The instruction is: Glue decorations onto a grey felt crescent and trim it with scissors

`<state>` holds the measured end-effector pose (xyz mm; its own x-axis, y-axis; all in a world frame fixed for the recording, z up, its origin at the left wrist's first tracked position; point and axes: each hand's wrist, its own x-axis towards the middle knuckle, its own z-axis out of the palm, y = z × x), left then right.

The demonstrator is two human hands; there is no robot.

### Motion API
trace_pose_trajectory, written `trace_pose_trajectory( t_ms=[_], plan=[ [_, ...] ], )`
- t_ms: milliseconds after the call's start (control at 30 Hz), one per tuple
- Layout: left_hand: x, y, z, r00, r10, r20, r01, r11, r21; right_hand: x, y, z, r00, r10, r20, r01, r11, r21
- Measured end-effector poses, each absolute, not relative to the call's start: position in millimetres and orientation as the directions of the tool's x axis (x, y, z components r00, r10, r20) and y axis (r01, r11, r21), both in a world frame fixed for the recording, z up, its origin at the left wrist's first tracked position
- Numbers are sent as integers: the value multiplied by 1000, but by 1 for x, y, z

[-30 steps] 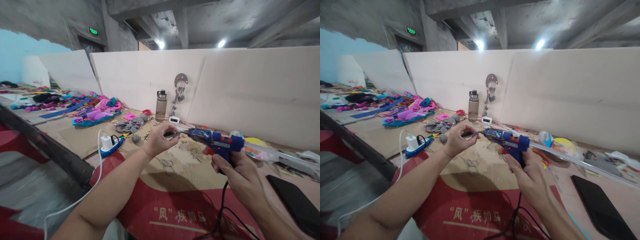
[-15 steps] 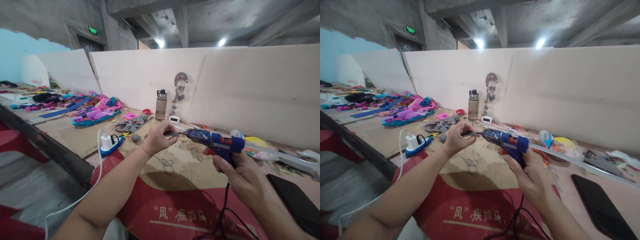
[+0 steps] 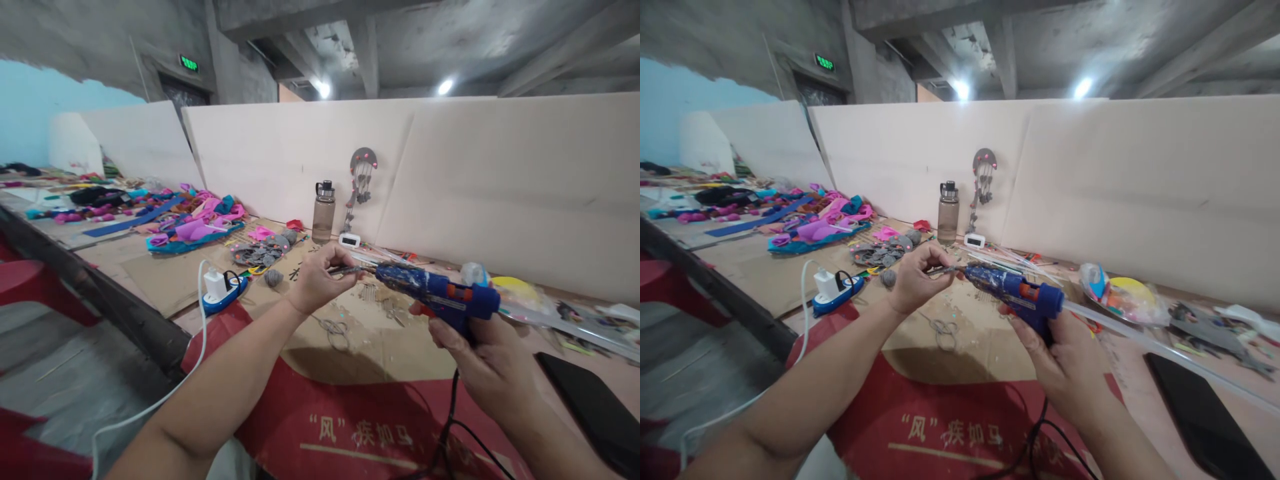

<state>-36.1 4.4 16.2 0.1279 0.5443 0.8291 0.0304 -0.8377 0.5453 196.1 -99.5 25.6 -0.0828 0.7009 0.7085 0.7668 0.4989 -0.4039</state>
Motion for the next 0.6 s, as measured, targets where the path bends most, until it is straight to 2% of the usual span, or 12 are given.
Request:
trace_pose_trajectory(
  t_ms=[200, 467, 600],
  plan=[
    [-35, 7, 13, 108, 566, 818, -10, -822, 570, 202, -101, 23, -165, 648, 744, 764, 561, -319],
    [-36, 7, 16, 80, 487, 870, 39, -874, 485, 215, -97, 13, -187, 670, 718, 786, 541, -300],
    [-37, 8, 14, 73, 499, 864, 43, -867, 497, 214, -98, 13, -197, 666, 720, 757, 569, -320]
  ],
)
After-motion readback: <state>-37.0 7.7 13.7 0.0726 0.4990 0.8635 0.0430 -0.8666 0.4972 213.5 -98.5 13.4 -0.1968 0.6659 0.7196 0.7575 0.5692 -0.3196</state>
